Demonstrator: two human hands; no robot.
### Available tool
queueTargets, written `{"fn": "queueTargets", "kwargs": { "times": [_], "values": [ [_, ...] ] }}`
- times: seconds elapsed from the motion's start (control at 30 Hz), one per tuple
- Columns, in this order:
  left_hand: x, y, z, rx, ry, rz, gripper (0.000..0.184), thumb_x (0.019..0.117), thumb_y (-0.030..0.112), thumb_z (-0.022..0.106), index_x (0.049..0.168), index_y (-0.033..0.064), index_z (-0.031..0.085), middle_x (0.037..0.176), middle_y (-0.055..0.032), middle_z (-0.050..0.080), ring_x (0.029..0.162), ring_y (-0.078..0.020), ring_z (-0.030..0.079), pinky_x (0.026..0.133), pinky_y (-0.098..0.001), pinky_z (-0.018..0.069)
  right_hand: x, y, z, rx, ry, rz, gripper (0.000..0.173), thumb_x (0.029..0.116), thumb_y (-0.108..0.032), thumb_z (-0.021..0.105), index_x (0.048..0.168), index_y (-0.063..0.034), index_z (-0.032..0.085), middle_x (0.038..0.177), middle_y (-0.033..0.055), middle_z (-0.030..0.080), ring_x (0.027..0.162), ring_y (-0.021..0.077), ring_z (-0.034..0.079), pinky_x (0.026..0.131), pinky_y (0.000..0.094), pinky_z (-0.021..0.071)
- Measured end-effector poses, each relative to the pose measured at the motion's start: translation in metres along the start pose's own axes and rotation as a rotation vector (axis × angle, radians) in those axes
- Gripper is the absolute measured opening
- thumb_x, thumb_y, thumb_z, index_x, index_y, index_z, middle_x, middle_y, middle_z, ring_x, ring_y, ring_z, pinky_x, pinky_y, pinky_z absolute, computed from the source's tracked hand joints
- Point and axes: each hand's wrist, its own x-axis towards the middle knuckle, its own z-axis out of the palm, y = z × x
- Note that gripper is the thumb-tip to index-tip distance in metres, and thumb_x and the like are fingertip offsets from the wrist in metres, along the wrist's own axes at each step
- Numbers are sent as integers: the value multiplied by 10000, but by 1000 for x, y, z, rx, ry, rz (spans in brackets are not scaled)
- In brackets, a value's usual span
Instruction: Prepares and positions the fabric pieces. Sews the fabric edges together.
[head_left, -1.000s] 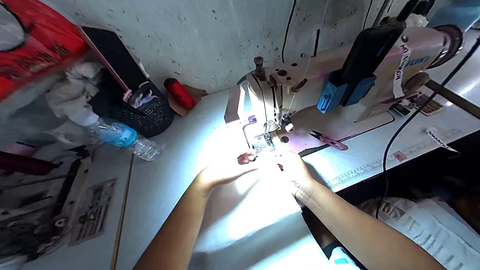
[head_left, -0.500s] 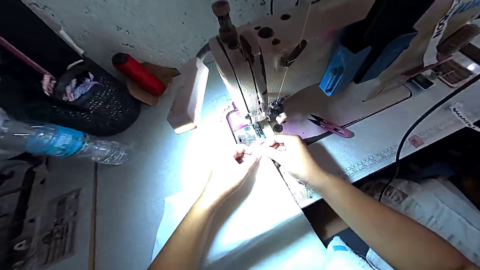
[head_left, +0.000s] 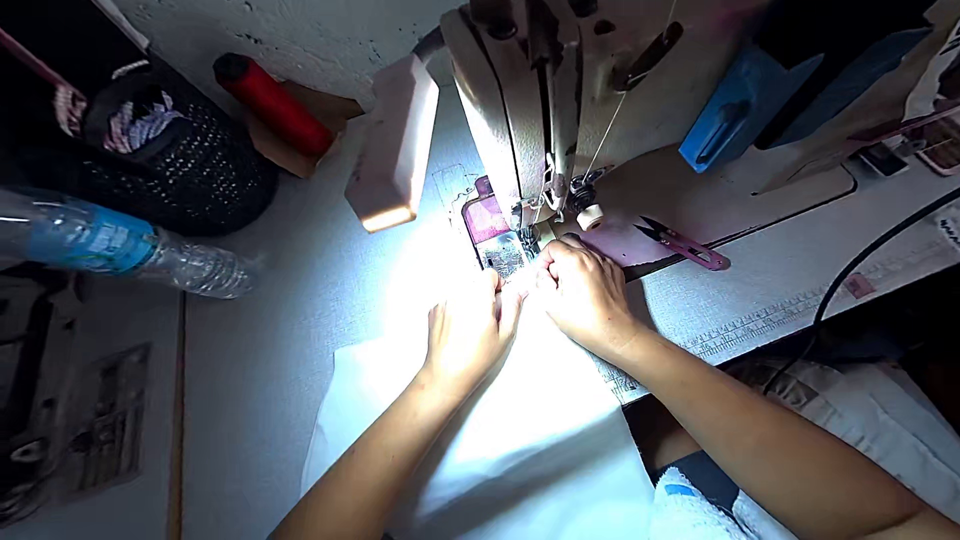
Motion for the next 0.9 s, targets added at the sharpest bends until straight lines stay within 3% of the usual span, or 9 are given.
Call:
{"fn": "queueTargets", "kwargs": {
  "times": [0.13, 0.23, 0.37, 0.5, 0.6, 0.63, 0.7, 0.77, 0.9],
  "values": [
    [17, -4, 1, 11, 4, 42, 315, 1010, 364, 536, 993, 62, 623, 696, -62, 572, 608, -257, 600, 514, -448, 446, 12, 1, 9, -63, 24, -5, 126, 957, -128, 578, 928, -41, 664, 974, 143, 686, 949, 308, 686, 728, 495, 533],
    [15, 1, 5, 76, 134, 155, 298, 1006, 288, 563, 1142, 33, 637, 876, -123, 640, 726, -306, 653, 583, -477, 505, 15, 0, 7, -46, -12, 15, 130, 961, -115, 577, 927, -21, 660, 1005, 158, 677, 1002, 308, 672, 801, 489, 537],
    [9, -5, 7, 101, 146, 272, 253, 1001, 204, 574, 1181, 142, 742, 1020, -135, 645, 842, -296, 660, 615, -433, 518, 17, -2, 6, -74, -52, 23, 152, 992, -129, 563, 947, -19, 659, 1013, 159, 672, 1017, 302, 670, 832, 478, 539],
    [9, -11, 11, 58, 118, 310, 312, 990, 172, 572, 1251, 168, 742, 976, -124, 601, 776, -257, 610, 576, -387, 467, 17, -2, 2, -65, -69, 33, 147, 997, -141, 574, 972, -19, 652, 1036, 161, 668, 1032, 304, 665, 842, 472, 534],
    [9, -13, 12, 37, 109, 302, 320, 990, 181, 577, 1267, 181, 737, 947, -110, 581, 728, -232, 588, 556, -367, 460, 12, 7, -10, 71, -42, 5, 237, 1029, -156, 574, 1185, 9, 642, 1138, 178, 648, 1056, 309, 655, 875, 464, 552],
    [10, -14, 13, 29, 111, 307, 325, 987, 180, 578, 1272, 182, 735, 929, -107, 575, 713, -228, 582, 547, -363, 454, 8, 13, -9, 114, 43, -65, 228, 1021, -134, 571, 1178, 14, 645, 1093, 170, 659, 991, 285, 663, 843, 431, 560],
    [9, -16, 13, 21, 107, 319, 326, 989, 184, 574, 1274, 178, 733, 911, -105, 578, 696, -223, 578, 544, -357, 452, 0, 24, -9, 105, 115, -211, 259, 1003, -101, 538, 1211, -33, 676, 1028, 126, 662, 897, 240, 659, 760, 387, 562],
    [10, -17, 13, 16, 101, 340, 337, 976, 169, 566, 1267, 157, 736, 907, -110, 582, 691, -225, 582, 540, -357, 454, -6, 29, -10, -44, 32, -303, 325, 985, -96, 534, 1250, -122, 719, 1091, 100, 679, 1041, 284, 642, 852, 446, 530],
    [10, -17, 13, 18, 106, 330, 339, 985, 185, 558, 1274, 165, 736, 898, -91, 578, 668, -195, 568, 532, -335, 450, -14, 38, -7, -206, -22, -352, 401, 952, -136, 565, 1316, -218, 711, 1203, 63, 681, 1070, 294, 604, 851, 470, 460]
  ]
}}
